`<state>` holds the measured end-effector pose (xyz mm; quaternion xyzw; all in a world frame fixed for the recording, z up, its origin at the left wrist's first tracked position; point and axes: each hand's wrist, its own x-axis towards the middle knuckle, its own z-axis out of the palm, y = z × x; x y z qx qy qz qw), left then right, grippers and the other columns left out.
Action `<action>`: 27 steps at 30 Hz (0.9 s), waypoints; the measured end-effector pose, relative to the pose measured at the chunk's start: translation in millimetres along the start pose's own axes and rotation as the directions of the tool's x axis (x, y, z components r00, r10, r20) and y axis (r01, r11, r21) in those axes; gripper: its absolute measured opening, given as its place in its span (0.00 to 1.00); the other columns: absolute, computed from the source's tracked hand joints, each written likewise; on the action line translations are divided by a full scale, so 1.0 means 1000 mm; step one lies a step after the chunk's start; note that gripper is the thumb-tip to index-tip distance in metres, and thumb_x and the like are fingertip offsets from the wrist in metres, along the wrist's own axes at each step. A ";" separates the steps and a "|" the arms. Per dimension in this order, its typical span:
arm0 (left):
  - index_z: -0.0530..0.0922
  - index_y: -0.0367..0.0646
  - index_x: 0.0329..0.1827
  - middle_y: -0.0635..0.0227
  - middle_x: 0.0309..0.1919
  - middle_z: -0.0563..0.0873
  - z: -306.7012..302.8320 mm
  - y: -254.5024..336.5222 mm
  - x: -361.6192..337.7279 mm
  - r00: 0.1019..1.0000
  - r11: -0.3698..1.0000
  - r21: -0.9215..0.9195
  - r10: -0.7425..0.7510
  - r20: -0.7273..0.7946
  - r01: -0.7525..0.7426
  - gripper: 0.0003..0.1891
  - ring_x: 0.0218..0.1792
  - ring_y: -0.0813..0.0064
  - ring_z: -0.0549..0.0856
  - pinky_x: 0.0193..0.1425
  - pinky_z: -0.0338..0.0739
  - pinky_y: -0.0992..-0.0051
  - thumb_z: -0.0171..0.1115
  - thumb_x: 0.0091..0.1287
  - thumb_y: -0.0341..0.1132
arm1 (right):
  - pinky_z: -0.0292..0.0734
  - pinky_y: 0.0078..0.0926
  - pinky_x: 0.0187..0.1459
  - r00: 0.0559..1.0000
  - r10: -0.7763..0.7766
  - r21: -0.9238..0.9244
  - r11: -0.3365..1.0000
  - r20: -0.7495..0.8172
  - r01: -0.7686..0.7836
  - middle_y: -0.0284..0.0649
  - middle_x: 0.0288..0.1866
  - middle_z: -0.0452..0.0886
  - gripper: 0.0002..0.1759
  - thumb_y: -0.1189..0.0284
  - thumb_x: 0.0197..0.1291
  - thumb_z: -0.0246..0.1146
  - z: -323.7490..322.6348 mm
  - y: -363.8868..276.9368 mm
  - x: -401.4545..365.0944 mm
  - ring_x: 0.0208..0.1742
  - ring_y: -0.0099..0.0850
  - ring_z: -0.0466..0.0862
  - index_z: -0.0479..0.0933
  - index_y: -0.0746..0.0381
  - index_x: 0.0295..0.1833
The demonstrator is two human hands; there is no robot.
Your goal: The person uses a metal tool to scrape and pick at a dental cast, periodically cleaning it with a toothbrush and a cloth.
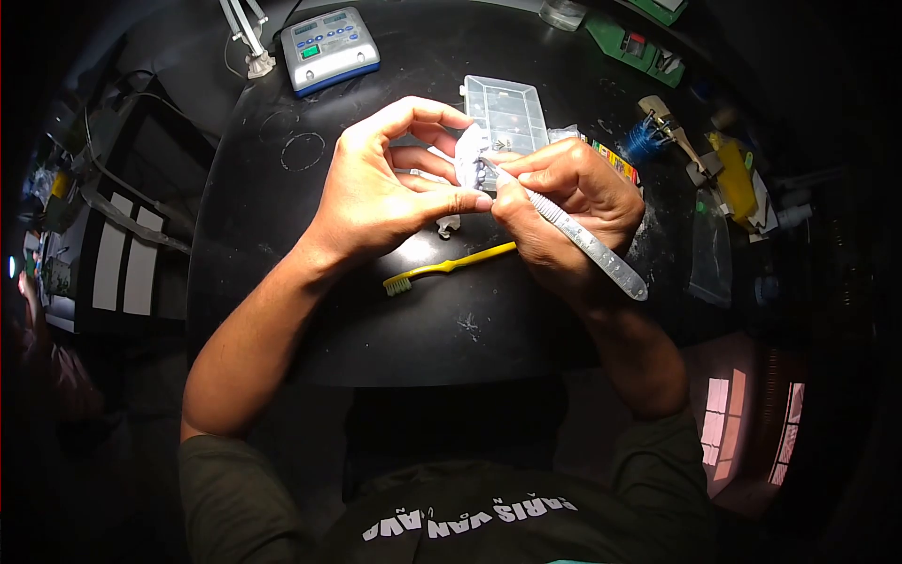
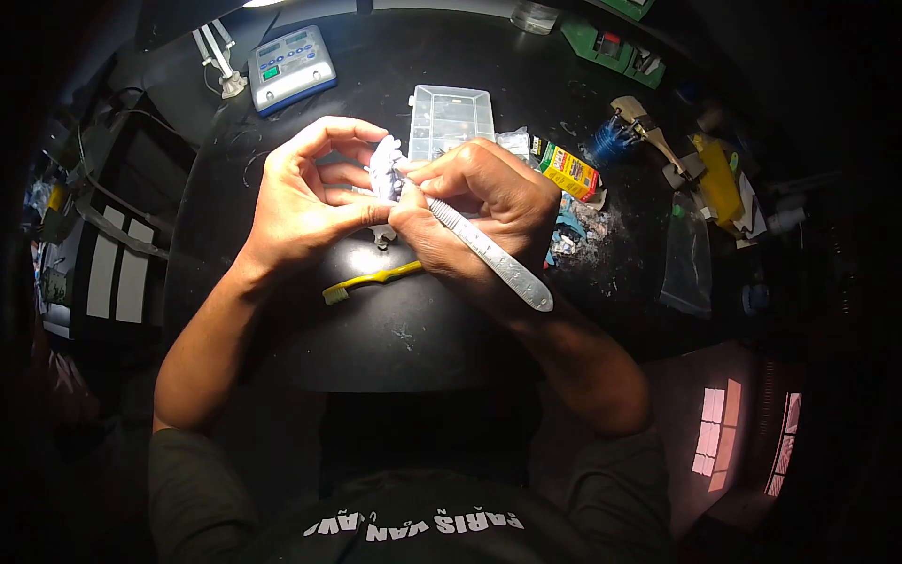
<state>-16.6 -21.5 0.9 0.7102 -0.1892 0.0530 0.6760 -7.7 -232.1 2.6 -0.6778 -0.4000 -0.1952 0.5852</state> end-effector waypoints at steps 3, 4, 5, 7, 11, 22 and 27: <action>0.79 0.35 0.66 0.58 0.51 0.83 0.000 -0.001 0.000 1.000 1.000 0.006 0.001 0.000 -0.001 0.34 0.48 0.69 0.93 0.53 0.93 0.73 0.83 0.54 0.18 | 0.85 0.23 0.44 0.999 -0.037 -0.046 0.998 -0.002 0.037 0.50 0.41 0.86 0.12 0.90 0.61 0.69 0.000 0.000 0.002 0.42 0.27 0.89 0.74 0.66 0.36; 0.79 0.35 0.66 0.58 0.51 0.83 0.000 -0.001 0.000 1.000 1.000 0.003 0.002 0.001 -0.002 0.34 0.48 0.69 0.93 0.53 0.93 0.73 0.83 0.54 0.18 | 0.86 0.25 0.45 0.999 -0.012 -0.024 1.000 -0.030 0.011 0.49 0.40 0.87 0.10 0.88 0.59 0.71 0.001 0.000 0.001 0.42 0.28 0.90 0.76 0.66 0.35; 0.79 0.35 0.66 0.58 0.51 0.83 -0.001 -0.002 0.000 1.000 1.000 0.001 0.003 0.002 -0.003 0.34 0.48 0.70 0.93 0.53 0.93 0.73 0.83 0.54 0.17 | 0.87 0.26 0.45 0.998 0.012 -0.001 1.000 -0.056 -0.012 0.47 0.39 0.88 0.10 0.86 0.56 0.74 0.002 0.001 0.001 0.42 0.29 0.91 0.78 0.67 0.34; 0.81 0.37 0.62 0.60 0.47 0.85 0.001 -0.003 0.000 0.999 0.999 -0.023 0.027 -0.021 -0.027 0.31 0.44 0.74 0.93 0.48 0.92 0.77 0.85 0.54 0.21 | 0.88 0.28 0.45 0.996 0.034 0.029 0.999 -0.080 -0.032 0.45 0.38 0.89 0.10 0.83 0.54 0.77 0.002 0.001 0.001 0.42 0.31 0.92 0.80 0.67 0.33; 0.82 0.38 0.59 0.60 0.45 0.87 0.001 -0.003 0.000 0.999 0.999 -0.031 0.040 -0.030 -0.041 0.29 0.43 0.76 0.93 0.46 0.91 0.80 0.86 0.54 0.23 | 0.88 0.29 0.45 0.998 0.010 0.006 1.000 -0.068 -0.009 0.46 0.37 0.89 0.10 0.83 0.53 0.77 0.002 0.002 0.002 0.41 0.32 0.92 0.81 0.67 0.33; 0.81 0.35 0.60 0.59 0.45 0.87 0.001 -0.003 0.000 1.000 0.997 -0.081 0.003 -0.017 -0.004 0.29 0.41 0.76 0.93 0.46 0.91 0.80 0.84 0.55 0.22 | 0.87 0.28 0.43 0.998 -0.060 -0.078 0.995 -0.032 0.057 0.45 0.36 0.88 0.09 0.82 0.53 0.77 0.000 0.003 0.004 0.38 0.32 0.92 0.83 0.67 0.36; 0.80 0.34 0.62 0.59 0.46 0.86 0.000 -0.001 0.000 0.999 0.995 -0.093 -0.032 0.005 0.032 0.30 0.42 0.75 0.93 0.48 0.91 0.78 0.83 0.56 0.19 | 0.86 0.26 0.40 0.998 -0.059 -0.149 0.987 -0.016 0.056 0.44 0.34 0.87 0.08 0.82 0.53 0.77 0.000 0.000 0.004 0.36 0.30 0.92 0.84 0.67 0.37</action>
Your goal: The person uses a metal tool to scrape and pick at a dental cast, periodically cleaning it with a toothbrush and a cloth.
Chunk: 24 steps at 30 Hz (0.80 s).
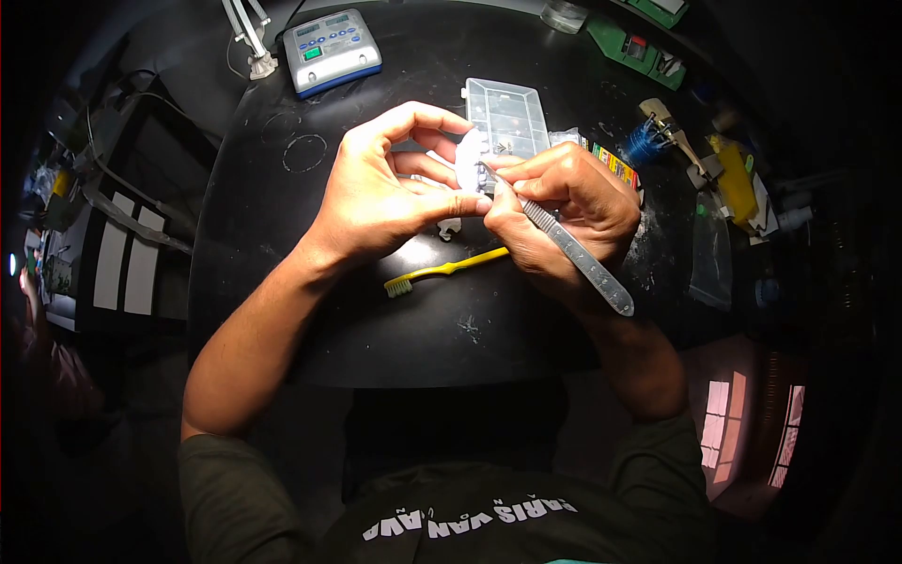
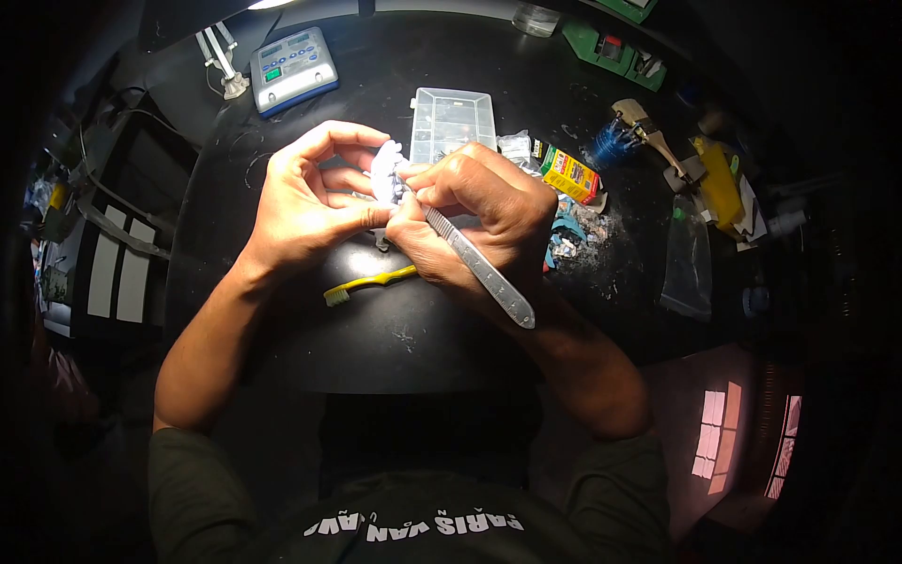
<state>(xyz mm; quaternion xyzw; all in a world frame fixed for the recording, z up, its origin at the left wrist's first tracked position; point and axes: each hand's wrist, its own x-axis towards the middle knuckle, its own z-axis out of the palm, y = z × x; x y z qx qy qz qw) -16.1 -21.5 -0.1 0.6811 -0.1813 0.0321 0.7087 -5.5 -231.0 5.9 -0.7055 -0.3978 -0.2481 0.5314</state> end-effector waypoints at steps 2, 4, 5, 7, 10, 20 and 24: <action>0.78 0.33 0.66 0.60 0.49 0.84 -0.001 0.002 0.000 0.999 0.999 0.016 -0.036 0.019 0.035 0.32 0.45 0.74 0.92 0.51 0.92 0.76 0.80 0.57 0.15 | 0.86 0.25 0.39 0.999 -0.044 -0.009 0.999 -0.007 0.043 0.44 0.34 0.87 0.09 0.82 0.53 0.77 0.001 0.002 0.001 0.35 0.30 0.91 0.84 0.67 0.37; 0.79 0.33 0.66 0.60 0.49 0.85 -0.001 0.002 -0.001 0.999 1.000 0.002 -0.031 0.022 0.031 0.32 0.45 0.75 0.92 0.51 0.92 0.77 0.80 0.57 0.16 | 0.86 0.25 0.38 0.998 -0.060 -0.018 0.998 -0.002 0.060 0.43 0.34 0.87 0.09 0.82 0.52 0.77 0.001 0.002 0.002 0.35 0.30 0.91 0.84 0.67 0.37; 0.79 0.33 0.66 0.60 0.49 0.85 -0.001 0.002 -0.001 0.999 1.000 -0.004 -0.029 0.023 0.029 0.32 0.45 0.75 0.92 0.51 0.91 0.77 0.80 0.57 0.16 | 0.86 0.25 0.38 0.998 -0.056 -0.022 0.998 0.006 0.056 0.43 0.34 0.87 0.09 0.82 0.52 0.77 0.000 0.001 0.002 0.35 0.30 0.91 0.84 0.66 0.37; 0.79 0.33 0.66 0.60 0.49 0.85 -0.002 0.002 -0.001 0.999 0.999 -0.004 -0.032 0.024 0.032 0.32 0.45 0.76 0.91 0.51 0.91 0.78 0.80 0.57 0.16 | 0.88 0.28 0.43 0.999 -0.043 -0.041 0.998 0.032 0.044 0.44 0.34 0.87 0.10 0.85 0.52 0.75 -0.002 -0.002 0.003 0.38 0.32 0.92 0.80 0.66 0.35; 0.79 0.33 0.66 0.61 0.49 0.85 -0.002 0.003 -0.001 0.999 0.999 0.003 -0.035 0.027 0.035 0.32 0.45 0.77 0.91 0.50 0.91 0.79 0.81 0.57 0.17 | 0.90 0.34 0.52 0.997 -0.041 -0.063 0.997 0.063 0.045 0.45 0.35 0.86 0.13 0.91 0.54 0.71 -0.002 -0.007 0.003 0.44 0.35 0.93 0.74 0.66 0.32; 0.78 0.33 0.68 0.61 0.50 0.85 -0.003 0.004 -0.001 0.998 0.999 -0.035 -0.022 0.053 0.023 0.33 0.46 0.78 0.90 0.51 0.89 0.79 0.83 0.58 0.21 | 0.90 0.31 0.42 0.988 -0.141 0.018 0.990 -0.066 0.142 0.45 0.32 0.87 0.13 0.84 0.50 0.78 0.002 0.005 0.003 0.39 0.37 0.94 0.78 0.65 0.31; 0.78 0.33 0.68 0.61 0.51 0.85 -0.004 0.003 0.000 0.997 0.995 -0.090 -0.024 0.071 0.030 0.33 0.46 0.77 0.90 0.52 0.89 0.78 0.83 0.59 0.23 | 0.90 0.31 0.42 0.986 -0.139 0.016 0.990 -0.097 0.141 0.45 0.33 0.87 0.13 0.84 0.50 0.78 0.003 0.003 0.003 0.38 0.36 0.93 0.78 0.65 0.31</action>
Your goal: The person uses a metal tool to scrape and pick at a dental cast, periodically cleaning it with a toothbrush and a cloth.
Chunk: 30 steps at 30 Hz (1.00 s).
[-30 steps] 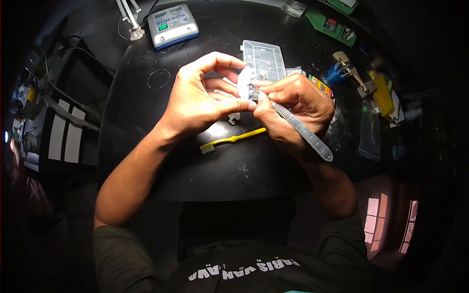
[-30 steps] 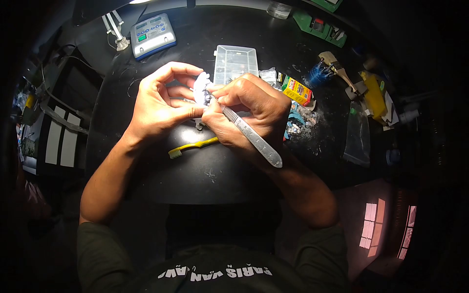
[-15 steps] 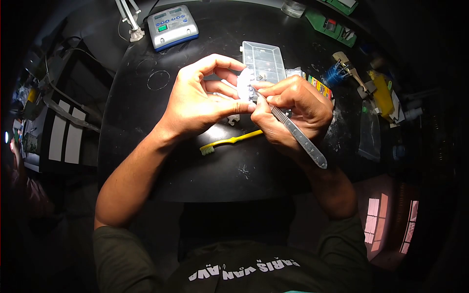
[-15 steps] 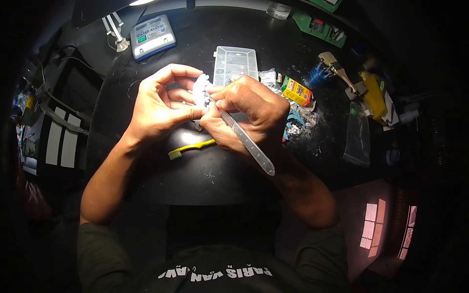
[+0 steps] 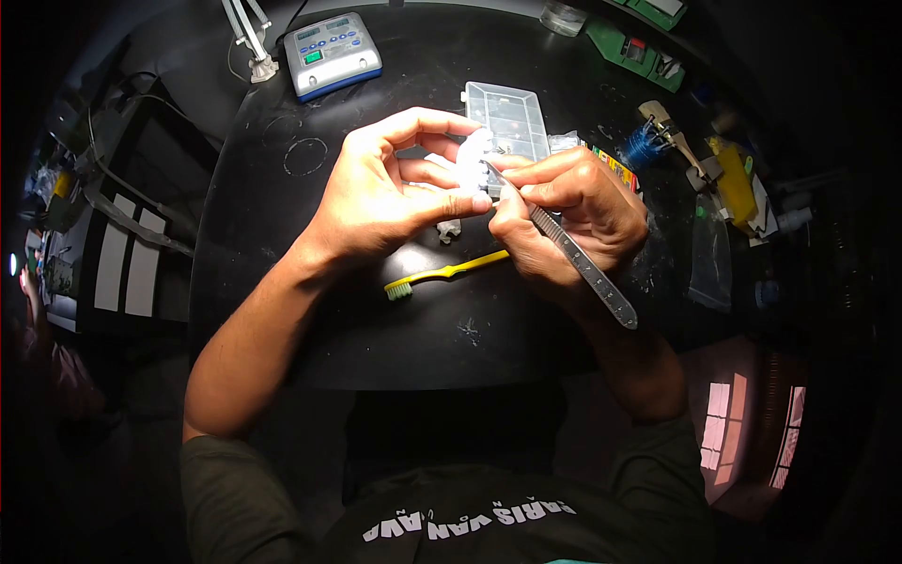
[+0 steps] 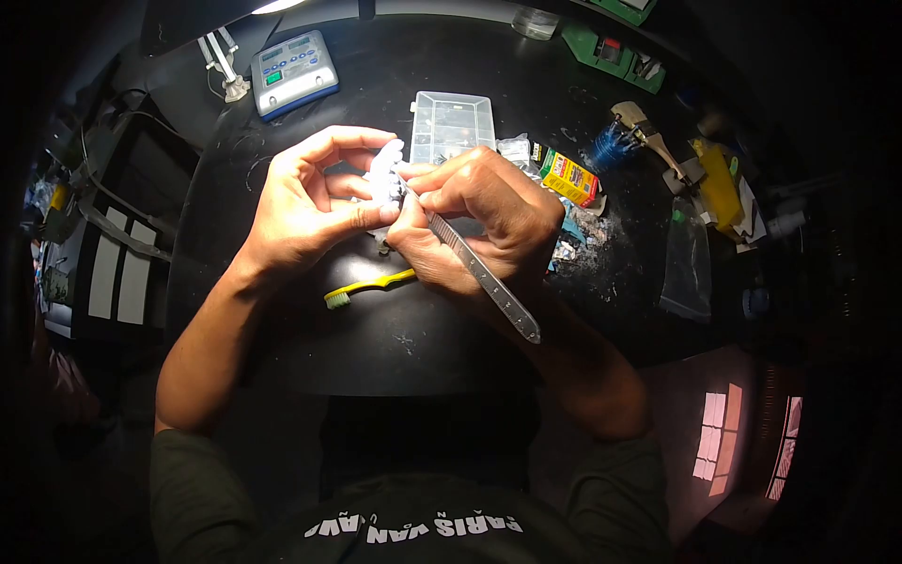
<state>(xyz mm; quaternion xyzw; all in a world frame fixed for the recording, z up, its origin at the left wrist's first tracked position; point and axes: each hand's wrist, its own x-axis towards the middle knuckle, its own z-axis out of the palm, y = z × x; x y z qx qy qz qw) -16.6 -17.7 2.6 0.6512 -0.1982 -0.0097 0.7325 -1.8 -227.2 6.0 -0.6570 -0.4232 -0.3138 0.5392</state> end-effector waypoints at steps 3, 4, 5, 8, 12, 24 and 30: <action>0.78 0.33 0.68 0.61 0.51 0.84 0.000 0.001 0.000 1.000 1.000 -0.002 -0.001 -0.001 0.001 0.33 0.46 0.76 0.90 0.53 0.89 0.78 0.83 0.59 0.23 | 0.90 0.31 0.42 0.999 0.034 0.015 0.999 -0.002 -0.034 0.46 0.34 0.88 0.12 0.84 0.51 0.77 0.000 -0.002 0.000 0.38 0.35 0.93 0.79 0.65 0.32; 0.78 0.33 0.68 0.61 0.51 0.84 0.000 0.001 0.000 1.000 1.000 0.006 -0.003 -0.004 0.003 0.33 0.47 0.76 0.90 0.53 0.89 0.77 0.83 0.58 0.23 | 0.90 0.30 0.42 0.999 0.054 0.021 0.998 -0.005 -0.054 0.46 0.34 0.88 0.12 0.84 0.51 0.77 0.001 -0.003 0.000 0.38 0.34 0.93 0.79 0.66 0.32; 0.78 0.33 0.68 0.61 0.51 0.84 0.001 0.000 -0.001 1.000 1.000 0.013 -0.005 -0.008 0.005 0.34 0.47 0.76 0.90 0.53 0.89 0.77 0.83 0.58 0.23 | 0.89 0.30 0.42 0.997 0.075 0.027 0.997 -0.008 -0.075 0.46 0.34 0.88 0.11 0.84 0.52 0.77 0.001 -0.004 -0.001 0.38 0.34 0.93 0.79 0.66 0.32; 0.78 0.33 0.68 0.61 0.50 0.84 0.001 0.002 -0.001 1.000 1.000 0.029 0.004 -0.005 -0.003 0.33 0.47 0.76 0.90 0.54 0.90 0.77 0.83 0.58 0.22 | 0.88 0.28 0.41 0.995 0.103 0.025 0.994 -0.002 -0.103 0.45 0.34 0.88 0.11 0.83 0.52 0.77 0.000 -0.004 -0.002 0.37 0.32 0.92 0.79 0.66 0.32; 0.78 0.33 0.68 0.60 0.50 0.84 0.001 0.001 0.000 1.000 0.997 0.077 0.011 -0.011 -0.010 0.33 0.47 0.74 0.91 0.53 0.91 0.76 0.83 0.57 0.20 | 0.87 0.27 0.40 0.992 0.128 0.017 0.992 0.019 -0.128 0.45 0.35 0.89 0.10 0.82 0.53 0.77 -0.002 -0.006 -0.001 0.37 0.31 0.92 0.80 0.66 0.32; 0.82 0.37 0.60 0.60 0.45 0.86 0.004 -0.003 0.001 0.994 0.989 0.132 0.071 -0.077 -0.061 0.30 0.41 0.78 0.92 0.46 0.91 0.80 0.86 0.54 0.23 | 0.88 0.28 0.42 0.972 0.233 0.039 0.971 0.041 -0.234 0.45 0.35 0.89 0.11 0.80 0.53 0.78 -0.002 -0.011 -0.003 0.39 0.32 0.93 0.80 0.66 0.32; 0.81 0.36 0.60 0.60 0.45 0.86 0.003 -0.004 0.000 0.996 0.991 0.127 0.052 -0.070 -0.043 0.29 0.41 0.78 0.92 0.46 0.91 0.80 0.86 0.55 0.23 | 0.89 0.29 0.43 0.976 0.200 0.021 0.979 0.090 -0.203 0.44 0.36 0.88 0.11 0.80 0.53 0.78 -0.004 -0.008 -0.003 0.39 0.33 0.93 0.81 0.66 0.34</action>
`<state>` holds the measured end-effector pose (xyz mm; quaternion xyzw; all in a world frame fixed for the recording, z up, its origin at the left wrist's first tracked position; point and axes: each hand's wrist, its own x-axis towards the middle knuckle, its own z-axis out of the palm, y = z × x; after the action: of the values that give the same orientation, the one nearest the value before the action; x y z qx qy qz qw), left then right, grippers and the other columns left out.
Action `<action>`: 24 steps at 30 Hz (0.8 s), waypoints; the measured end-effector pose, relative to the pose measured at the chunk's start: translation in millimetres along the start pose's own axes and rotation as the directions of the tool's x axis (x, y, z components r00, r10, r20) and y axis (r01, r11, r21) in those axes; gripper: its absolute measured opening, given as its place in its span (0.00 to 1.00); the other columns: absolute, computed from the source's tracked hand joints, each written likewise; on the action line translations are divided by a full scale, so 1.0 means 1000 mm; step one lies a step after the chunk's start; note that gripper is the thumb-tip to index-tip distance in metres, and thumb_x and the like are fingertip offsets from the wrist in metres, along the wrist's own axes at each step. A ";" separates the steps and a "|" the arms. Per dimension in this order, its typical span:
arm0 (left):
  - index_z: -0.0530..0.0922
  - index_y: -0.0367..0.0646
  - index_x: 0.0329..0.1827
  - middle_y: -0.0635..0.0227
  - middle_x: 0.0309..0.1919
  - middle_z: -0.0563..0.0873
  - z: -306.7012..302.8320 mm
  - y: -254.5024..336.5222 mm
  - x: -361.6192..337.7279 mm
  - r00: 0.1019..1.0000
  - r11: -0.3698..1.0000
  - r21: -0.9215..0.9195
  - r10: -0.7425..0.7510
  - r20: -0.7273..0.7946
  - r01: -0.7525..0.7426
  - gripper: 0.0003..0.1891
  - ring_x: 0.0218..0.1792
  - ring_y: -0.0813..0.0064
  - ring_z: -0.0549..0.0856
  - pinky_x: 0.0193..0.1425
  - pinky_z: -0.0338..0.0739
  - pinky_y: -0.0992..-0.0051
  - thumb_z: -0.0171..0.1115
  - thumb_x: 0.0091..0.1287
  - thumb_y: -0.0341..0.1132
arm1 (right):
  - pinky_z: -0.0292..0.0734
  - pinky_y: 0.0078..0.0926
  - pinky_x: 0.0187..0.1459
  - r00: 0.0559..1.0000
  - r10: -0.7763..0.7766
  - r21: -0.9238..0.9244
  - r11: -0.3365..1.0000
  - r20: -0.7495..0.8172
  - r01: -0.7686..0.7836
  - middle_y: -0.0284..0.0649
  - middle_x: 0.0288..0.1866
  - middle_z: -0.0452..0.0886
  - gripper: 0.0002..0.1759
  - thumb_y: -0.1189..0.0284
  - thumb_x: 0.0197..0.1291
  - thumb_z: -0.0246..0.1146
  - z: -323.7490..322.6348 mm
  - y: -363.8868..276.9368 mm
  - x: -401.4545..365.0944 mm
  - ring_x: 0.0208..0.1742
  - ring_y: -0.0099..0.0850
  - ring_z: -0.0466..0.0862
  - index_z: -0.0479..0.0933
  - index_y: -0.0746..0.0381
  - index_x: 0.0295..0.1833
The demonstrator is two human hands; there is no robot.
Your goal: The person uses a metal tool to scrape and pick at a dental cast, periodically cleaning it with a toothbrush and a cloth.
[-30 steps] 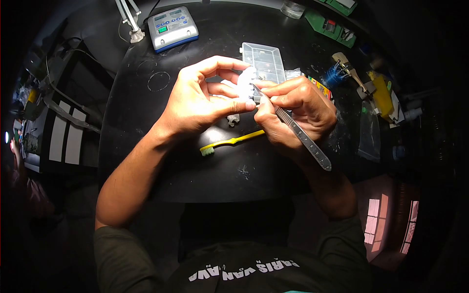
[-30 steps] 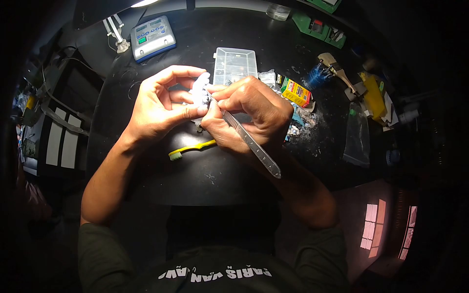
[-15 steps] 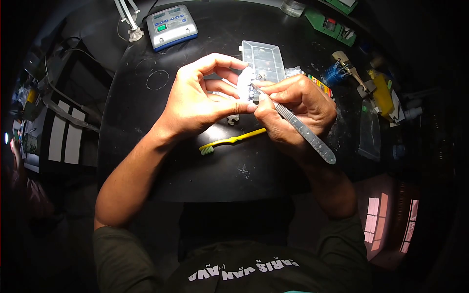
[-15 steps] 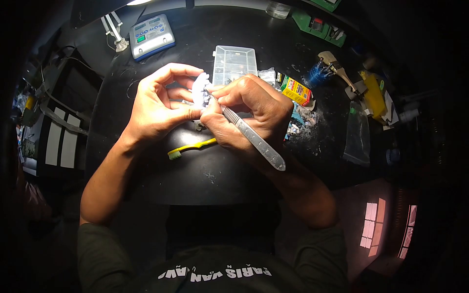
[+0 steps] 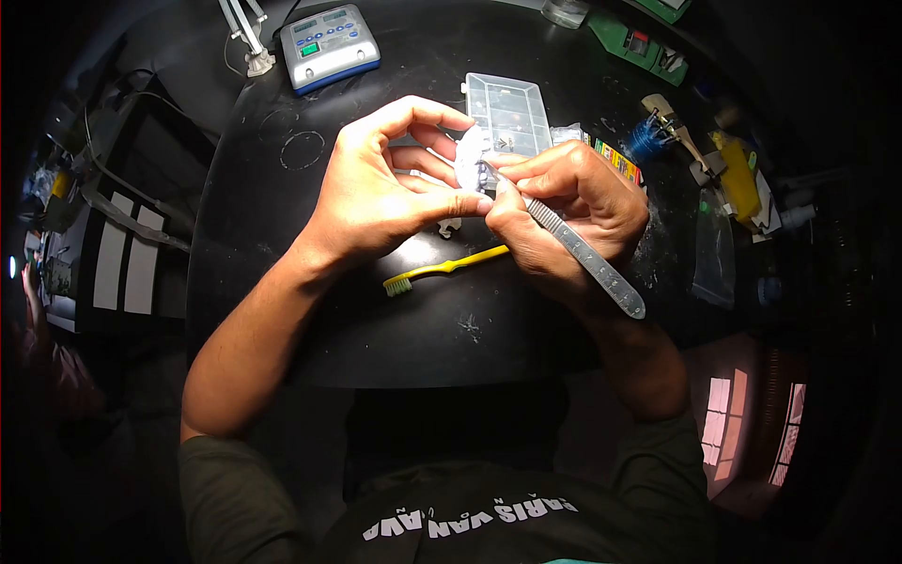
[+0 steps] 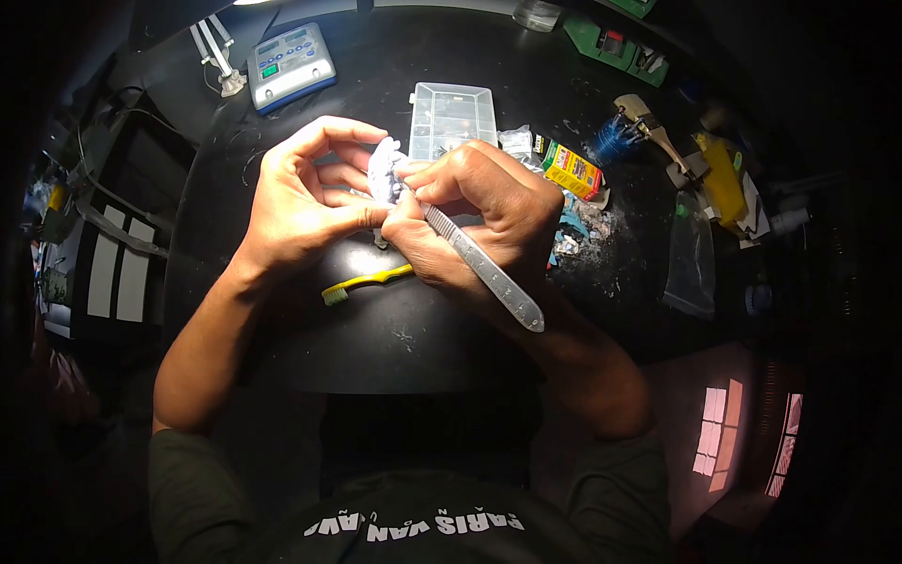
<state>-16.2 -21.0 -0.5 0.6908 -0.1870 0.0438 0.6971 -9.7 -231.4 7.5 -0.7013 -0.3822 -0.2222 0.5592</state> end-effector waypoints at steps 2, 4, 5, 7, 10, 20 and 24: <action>0.81 0.35 0.60 0.59 0.45 0.86 -0.001 -0.001 0.000 1.000 1.000 -0.016 0.014 0.008 -0.014 0.29 0.41 0.78 0.92 0.46 0.91 0.80 0.85 0.55 0.23 | 0.88 0.28 0.42 1.000 -0.008 -0.009 1.000 0.010 0.008 0.45 0.36 0.88 0.10 0.81 0.53 0.78 0.000 0.000 0.000 0.38 0.33 0.93 0.81 0.66 0.35; 0.81 0.35 0.60 0.59 0.45 0.87 0.000 0.001 0.000 1.000 1.000 -0.011 -0.003 0.009 0.004 0.29 0.41 0.77 0.92 0.46 0.91 0.80 0.85 0.55 0.23 | 0.88 0.28 0.42 1.000 -0.022 -0.037 0.999 0.021 0.022 0.45 0.36 0.88 0.10 0.81 0.54 0.78 -0.001 0.001 0.000 0.38 0.33 0.93 0.81 0.66 0.35; 0.81 0.35 0.60 0.59 0.45 0.87 0.000 0.002 0.000 1.000 1.000 -0.007 -0.012 0.010 0.012 0.29 0.41 0.77 0.92 0.46 0.91 0.79 0.85 0.55 0.23 | 0.88 0.27 0.42 0.999 -0.029 -0.058 0.998 0.028 0.031 0.45 0.36 0.88 0.10 0.81 0.54 0.77 -0.002 0.002 0.000 0.38 0.33 0.93 0.81 0.66 0.36; 0.81 0.35 0.60 0.59 0.45 0.86 -0.001 0.002 0.001 1.000 1.000 -0.010 -0.017 0.011 0.017 0.29 0.41 0.77 0.92 0.47 0.91 0.79 0.86 0.55 0.23 | 0.88 0.27 0.42 0.998 -0.035 -0.083 0.996 0.045 0.038 0.45 0.36 0.87 0.10 0.81 0.54 0.77 -0.002 0.002 0.001 0.38 0.32 0.93 0.81 0.66 0.36; 0.80 0.34 0.61 0.59 0.45 0.86 -0.004 -0.003 0.001 1.000 1.000 -0.015 0.001 0.026 0.000 0.30 0.42 0.76 0.92 0.47 0.91 0.78 0.85 0.56 0.23 | 0.88 0.26 0.42 0.998 -0.040 -0.079 0.996 0.053 0.044 0.45 0.35 0.87 0.10 0.82 0.54 0.76 -0.003 0.000 0.001 0.38 0.32 0.93 0.81 0.66 0.36; 0.78 0.33 0.69 0.62 0.51 0.85 -0.005 0.001 0.001 0.992 0.988 -0.122 -0.080 0.097 0.091 0.34 0.46 0.78 0.88 0.54 0.88 0.77 0.83 0.59 0.23 | 0.89 0.27 0.44 0.999 -0.032 -0.005 0.999 0.010 0.032 0.44 0.38 0.87 0.08 0.83 0.55 0.75 -0.001 -0.002 0.002 0.40 0.31 0.93 0.81 0.66 0.36; 0.77 0.34 0.69 0.61 0.52 0.85 -0.004 -0.001 0.001 0.993 0.992 -0.105 -0.059 0.106 0.071 0.33 0.48 0.77 0.88 0.54 0.87 0.78 0.82 0.60 0.24 | 0.89 0.27 0.44 1.000 -0.014 0.016 1.000 -0.019 0.014 0.44 0.37 0.87 0.08 0.83 0.55 0.74 0.002 -0.002 0.001 0.40 0.31 0.94 0.81 0.66 0.35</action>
<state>-13.6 -17.0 -1.0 0.6589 -0.2021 -0.0248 0.7241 -10.5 -228.9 9.1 -0.6920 -0.3836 -0.2296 0.5668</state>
